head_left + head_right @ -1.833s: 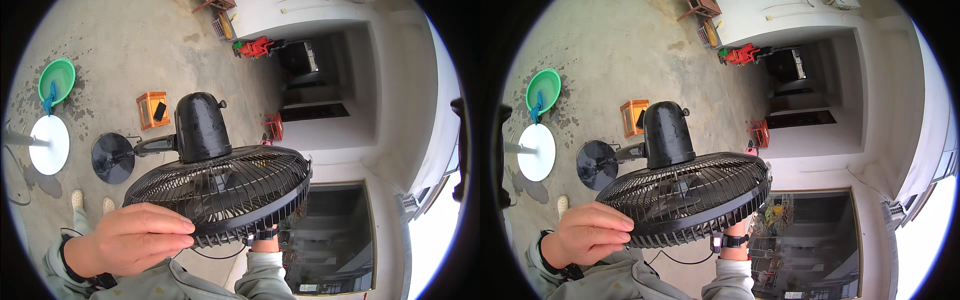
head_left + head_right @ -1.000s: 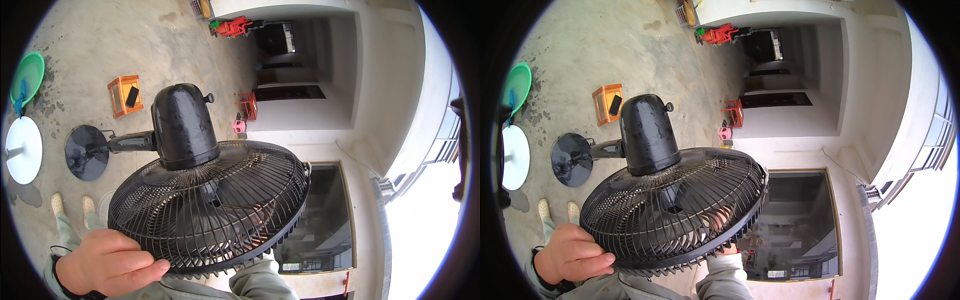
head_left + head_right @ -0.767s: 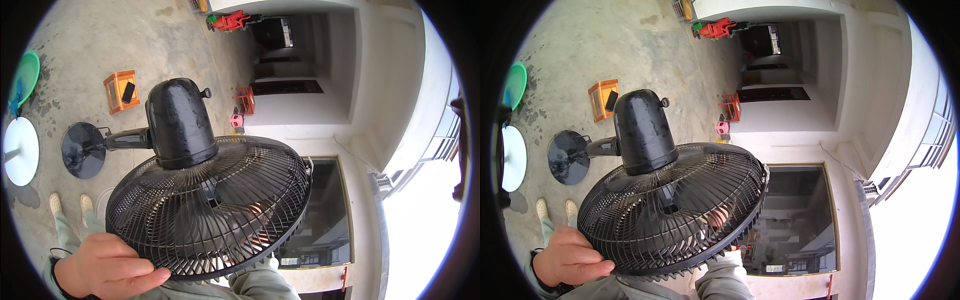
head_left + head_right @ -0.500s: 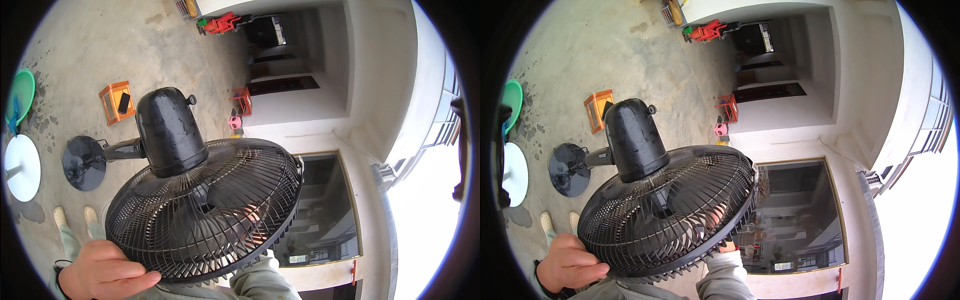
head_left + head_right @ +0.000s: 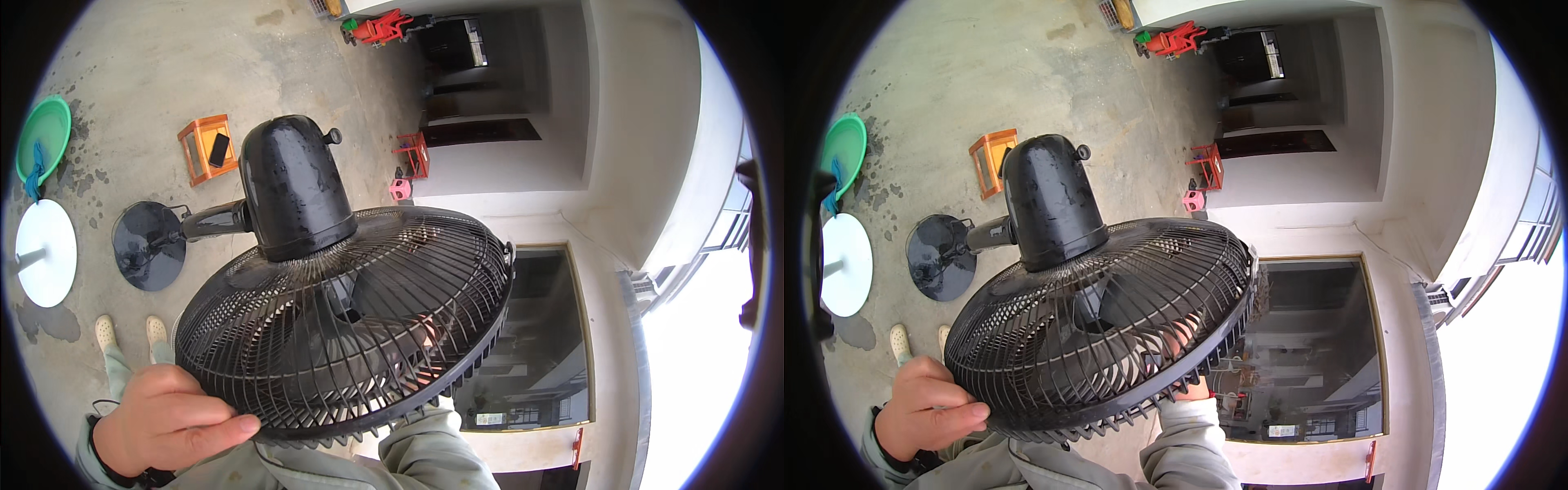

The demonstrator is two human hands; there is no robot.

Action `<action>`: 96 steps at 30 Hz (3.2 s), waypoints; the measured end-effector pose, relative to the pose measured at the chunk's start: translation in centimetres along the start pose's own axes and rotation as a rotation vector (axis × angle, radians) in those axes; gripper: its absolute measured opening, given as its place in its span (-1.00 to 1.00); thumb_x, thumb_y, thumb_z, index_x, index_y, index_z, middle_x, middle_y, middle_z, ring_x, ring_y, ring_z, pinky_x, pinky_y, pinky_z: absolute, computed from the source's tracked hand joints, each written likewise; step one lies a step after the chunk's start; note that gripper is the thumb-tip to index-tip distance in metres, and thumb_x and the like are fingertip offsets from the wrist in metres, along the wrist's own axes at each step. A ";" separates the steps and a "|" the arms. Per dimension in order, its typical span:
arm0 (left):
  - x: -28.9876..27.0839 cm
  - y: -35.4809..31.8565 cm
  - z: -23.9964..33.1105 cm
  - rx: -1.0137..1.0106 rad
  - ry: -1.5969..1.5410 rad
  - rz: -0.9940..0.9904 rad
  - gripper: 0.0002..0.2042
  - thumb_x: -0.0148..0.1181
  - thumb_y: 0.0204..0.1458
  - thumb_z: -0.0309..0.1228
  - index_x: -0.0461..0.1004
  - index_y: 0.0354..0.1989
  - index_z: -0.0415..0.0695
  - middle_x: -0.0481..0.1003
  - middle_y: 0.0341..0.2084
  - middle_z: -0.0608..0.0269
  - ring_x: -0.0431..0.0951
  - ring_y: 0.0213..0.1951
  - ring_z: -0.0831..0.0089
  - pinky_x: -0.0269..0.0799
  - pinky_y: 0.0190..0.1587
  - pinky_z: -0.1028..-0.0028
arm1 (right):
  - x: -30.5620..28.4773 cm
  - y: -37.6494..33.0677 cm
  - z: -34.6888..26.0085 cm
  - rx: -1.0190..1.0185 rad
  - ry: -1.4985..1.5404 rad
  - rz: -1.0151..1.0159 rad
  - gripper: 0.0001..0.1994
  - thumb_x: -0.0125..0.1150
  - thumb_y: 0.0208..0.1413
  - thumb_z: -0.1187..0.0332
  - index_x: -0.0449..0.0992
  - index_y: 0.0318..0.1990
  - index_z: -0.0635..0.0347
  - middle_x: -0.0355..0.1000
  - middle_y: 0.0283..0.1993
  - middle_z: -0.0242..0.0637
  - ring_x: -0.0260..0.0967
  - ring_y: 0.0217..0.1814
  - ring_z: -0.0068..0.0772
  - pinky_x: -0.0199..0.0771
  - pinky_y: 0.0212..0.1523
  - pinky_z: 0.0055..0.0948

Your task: The person retrieves a screwdriver from a drawer, then proceeds to disassemble two standing fans in a courtyard. They remove the front grilles and blades from both a white and a black fan using the screwdriver and a cloth.

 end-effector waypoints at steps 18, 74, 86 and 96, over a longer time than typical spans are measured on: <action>0.4 -6.1 1.4 -0.744 -0.221 0.234 -0.70 0.33 0.01 -0.59 0.48 -0.07 -0.26 0.46 -0.08 0.22 0.54 0.01 0.39 0.48 0.13 0.34 | 6.4 0.3 -3.4 -0.068 -0.198 -0.130 -0.53 0.04 0.27 -0.13 0.49 0.03 0.06 0.50 -0.26 -0.42 0.40 -0.32 -0.55 0.29 -0.51 -0.51; -8.9 10.5 -9.5 -0.681 0.000 0.720 -0.52 -0.05 0.34 -0.15 0.32 0.28 -0.23 0.35 0.23 0.10 0.29 0.29 0.36 0.23 0.30 0.28 | 7.5 -11.9 0.8 -0.580 -0.085 -1.169 -0.68 0.27 0.08 0.45 0.57 0.02 0.30 0.49 0.02 -0.16 0.49 -0.15 -0.29 0.50 -0.10 -0.39; 13.6 11.8 8.8 -0.295 0.985 0.610 -0.33 -0.01 0.30 0.01 0.21 0.39 -0.29 0.23 0.34 0.03 0.26 0.36 0.22 0.21 0.32 0.24 | 18.4 6.0 -4.4 -0.901 -0.003 -1.037 -0.75 0.19 0.24 0.38 0.59 0.04 0.20 0.55 -0.06 -0.17 0.51 -0.16 -0.17 0.51 -0.14 -0.36; 27.9 15.9 8.3 -0.861 1.809 0.943 -0.28 0.29 0.14 -0.12 0.20 0.38 -0.28 0.45 0.14 -0.13 0.52 0.12 0.06 0.43 0.15 0.24 | 28.8 11.0 -2.8 -1.160 0.149 -1.334 -0.67 0.21 0.22 0.17 0.60 0.08 0.05 0.54 0.03 -0.25 0.42 -0.02 -0.12 0.49 -0.01 -0.22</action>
Point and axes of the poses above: each hand's wrist, its own y-axis towards the middle knuckle, its own x-axis out of the palm, z = x × y, the point moved 2 cm from there along y, towards the middle knuckle
